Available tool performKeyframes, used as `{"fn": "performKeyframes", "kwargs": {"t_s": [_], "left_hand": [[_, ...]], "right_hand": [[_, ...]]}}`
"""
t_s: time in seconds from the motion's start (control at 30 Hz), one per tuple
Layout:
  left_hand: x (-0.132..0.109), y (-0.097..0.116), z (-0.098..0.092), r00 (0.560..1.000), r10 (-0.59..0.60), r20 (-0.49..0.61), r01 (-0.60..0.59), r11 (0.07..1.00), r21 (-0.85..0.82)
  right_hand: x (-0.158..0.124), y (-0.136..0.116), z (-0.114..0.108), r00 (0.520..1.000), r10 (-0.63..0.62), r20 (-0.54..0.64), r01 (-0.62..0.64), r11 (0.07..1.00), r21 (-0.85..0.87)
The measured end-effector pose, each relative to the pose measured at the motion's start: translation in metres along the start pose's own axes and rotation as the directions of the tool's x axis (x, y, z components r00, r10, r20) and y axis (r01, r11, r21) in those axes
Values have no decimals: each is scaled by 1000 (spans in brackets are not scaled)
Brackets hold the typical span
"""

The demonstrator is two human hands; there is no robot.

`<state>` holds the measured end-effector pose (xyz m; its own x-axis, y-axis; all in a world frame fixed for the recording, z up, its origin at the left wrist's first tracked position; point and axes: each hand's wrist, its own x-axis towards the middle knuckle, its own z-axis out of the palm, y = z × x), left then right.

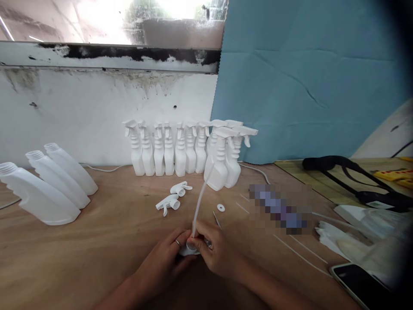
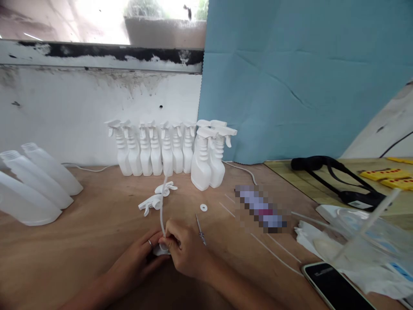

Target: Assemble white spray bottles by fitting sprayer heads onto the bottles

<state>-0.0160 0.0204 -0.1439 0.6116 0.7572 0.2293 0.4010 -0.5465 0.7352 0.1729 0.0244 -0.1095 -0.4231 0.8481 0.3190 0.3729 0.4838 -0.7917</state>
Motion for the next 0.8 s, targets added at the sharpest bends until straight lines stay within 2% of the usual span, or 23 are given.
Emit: {"fn": "performKeyframes", "kwargs": {"t_s": [0.2, 0.3, 0.37, 0.43, 0.5, 0.57, 0.6, 0.63, 0.7, 0.73, 0.8], "left_hand": [[3, 5, -6, 999, -41, 7, 42, 995, -94], [3, 2, -4, 992, -85, -93, 64, 976, -208], [2, 1, 0, 972, -123, -201, 56, 949, -310], [-1, 1, 3, 956, -145, -254, 40, 926, -375], [-7, 2, 0, 963, -88, -256, 8, 954, -298], [-15, -1, -13, 947, 12, -322, -41, 996, -83], [-20, -6, -24, 915, 74, -397, -49, 996, 74], [-27, -12, -38, 856, 131, -500, -20, 975, 222], [-42, -32, -73, 686, 286, -669, 126, 859, 496], [-52, -42, -92, 586, 362, -725, 248, 772, 586], [-71, -59, -131, 459, 459, -761, 447, 621, 644]], "right_hand": [[0, 2, -3, 1000, -2, -12, 2, 1000, 4], [0, 2, -8, 999, 3, -50, 0, 998, 56], [-1, 3, -9, 991, 105, -78, -93, 985, 144], [-4, 5, -9, 971, 231, -63, -210, 948, 237], [-9, 8, -12, 954, 299, -29, -277, 913, 300], [-17, 11, -21, 946, 320, -42, -287, 893, 348], [-22, 13, -28, 939, 338, -71, -286, 877, 385], [-27, 15, -36, 926, 359, -113, -281, 858, 430], [-36, 19, -55, 887, 409, -214, -246, 812, 530], [-40, 21, -64, 866, 429, -255, -224, 790, 570], [-44, 27, -80, 834, 464, -297, -194, 752, 630]]}}
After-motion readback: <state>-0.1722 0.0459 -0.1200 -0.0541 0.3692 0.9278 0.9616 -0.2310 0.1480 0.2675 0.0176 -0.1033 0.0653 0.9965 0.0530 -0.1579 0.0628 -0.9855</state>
